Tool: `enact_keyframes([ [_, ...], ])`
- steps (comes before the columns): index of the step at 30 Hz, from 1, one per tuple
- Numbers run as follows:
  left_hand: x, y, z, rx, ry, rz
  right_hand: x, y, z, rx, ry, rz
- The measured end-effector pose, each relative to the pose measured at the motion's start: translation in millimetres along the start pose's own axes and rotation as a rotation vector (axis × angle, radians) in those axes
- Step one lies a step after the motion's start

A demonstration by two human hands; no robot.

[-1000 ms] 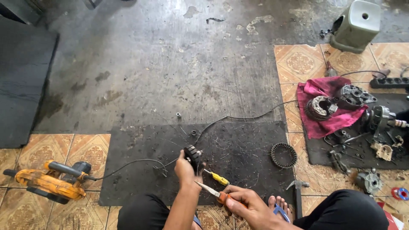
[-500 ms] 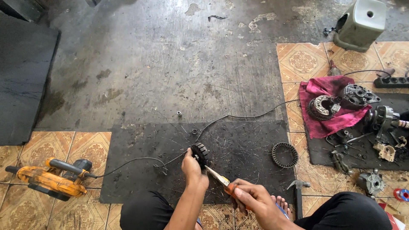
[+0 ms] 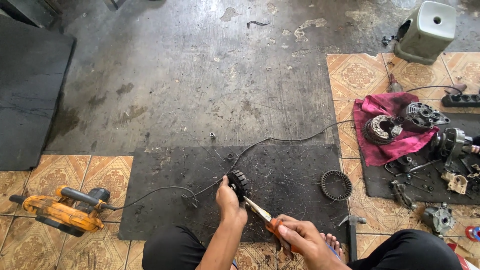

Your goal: Removing copper windings from a motor stator using pliers and a screwdriver

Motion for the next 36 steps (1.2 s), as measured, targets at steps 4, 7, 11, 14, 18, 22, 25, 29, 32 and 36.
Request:
enact_keyframes([
  [4, 2, -1, 5, -0.004, 0.008, -0.023, 2, 1, -1, 0.054, -0.044, -0.035],
  [7, 4, -1, 7, 0.01, 0.017, -0.038, 2, 0, -1, 0.031, 0.002, -0.011],
  [11, 7, -3, 14, -0.008, 0.019, -0.034, 5, 4, -1, 0.031, -0.06, 0.012],
  [14, 0, 1, 1, -0.006, 0.004, -0.021, 15, 8, -2, 0.037, -0.031, 0.019],
  [18, -4, 3, -5, -0.003, 0.013, -0.028, 6, 5, -1, 0.033, -0.021, 0.042],
  [22, -9, 5, -13, -0.037, -0.011, -0.01, 5, 3, 0, 0.034, -0.008, 0.02],
  [25, -4, 3, -4, -0.043, -0.005, -0.021, 5, 3, 0, 0.034, -0.029, 0.014],
  [29, -3, 2, -2, -0.056, -0.011, 0.003, 11, 6, -1, 0.032, -0.038, 0.007],
  [32, -6, 3, -7, -0.054, -0.007, 0.041, 9, 5, 0, 0.014, -0.044, 0.0],
  [36, -5, 3, -4, -0.057, 0.0, 0.021, 3, 3, 1, 0.002, -0.036, 0.026],
])
Point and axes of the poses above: each hand's wrist, its own z-axis away from the middle knuckle, its own y-axis out of the back of the hand, x = y × z, the point moved 2 cm from there along -z, towards the middle knuckle, and after that the axes turned 6 degrees about -x, right-handed, at the moved point
